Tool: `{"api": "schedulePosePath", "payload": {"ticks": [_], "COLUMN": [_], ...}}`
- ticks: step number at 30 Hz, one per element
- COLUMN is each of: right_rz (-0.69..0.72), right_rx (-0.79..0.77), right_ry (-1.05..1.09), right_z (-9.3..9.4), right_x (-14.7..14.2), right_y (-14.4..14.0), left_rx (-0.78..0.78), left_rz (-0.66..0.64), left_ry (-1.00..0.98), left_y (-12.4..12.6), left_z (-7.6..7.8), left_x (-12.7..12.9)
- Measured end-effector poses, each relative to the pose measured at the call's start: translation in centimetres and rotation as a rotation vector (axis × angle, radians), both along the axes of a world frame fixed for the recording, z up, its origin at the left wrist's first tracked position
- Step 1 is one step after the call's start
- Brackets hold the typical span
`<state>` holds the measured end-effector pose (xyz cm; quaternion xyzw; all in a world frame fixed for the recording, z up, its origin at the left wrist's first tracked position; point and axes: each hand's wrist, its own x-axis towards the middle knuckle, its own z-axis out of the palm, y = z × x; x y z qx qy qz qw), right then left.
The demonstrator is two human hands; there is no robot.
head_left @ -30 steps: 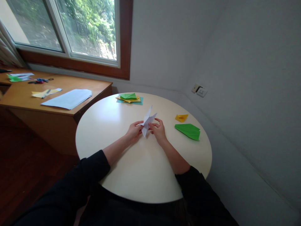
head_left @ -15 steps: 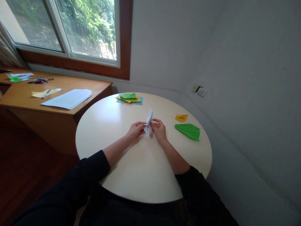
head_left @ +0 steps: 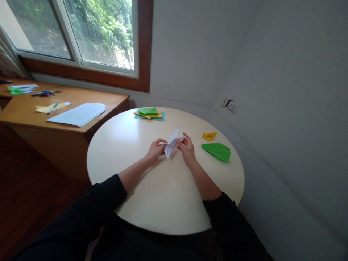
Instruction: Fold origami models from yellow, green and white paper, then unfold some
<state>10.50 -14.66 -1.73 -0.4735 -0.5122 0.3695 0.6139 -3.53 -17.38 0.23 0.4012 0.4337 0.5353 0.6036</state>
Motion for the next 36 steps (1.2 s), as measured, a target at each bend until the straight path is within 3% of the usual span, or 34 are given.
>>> {"api": "schedulePosePath", "payload": {"ticks": [3, 8, 17, 27, 32, 36], "right_rz": [0.083, 0.092, -0.018, -0.091, -0.071, -0.05], "right_rx": [-0.095, -0.084, 0.127, 0.296, 0.382, 0.435], "right_ry": [0.122, 0.157, -0.127, -0.275, -0.32, -0.339], "right_z": [0.5, 0.7, 0.2, 0.0, 0.5, 0.4], "right_x": [0.1, 0.2, 0.2, -0.6, -1.2, -1.5], "right_y": [-0.3, -0.4, -0.3, -0.9, -1.8, -2.0], "left_rx": [0.018, 0.002, -0.102, -0.14, -0.111, -0.192], "left_rz": [0.002, 0.064, -0.001, -0.03, -0.05, 0.014], "left_ry": [0.017, -0.036, -0.228, -0.318, -0.395, -0.427], "left_y": [0.1, 0.7, 1.0, 1.0, 0.6, 0.7], "left_z": [0.0, -0.6, -0.8, -1.3, -1.6, -1.6], "left_x": [-0.1, -0.4, -0.2, 0.0, 0.4, 0.5]}}
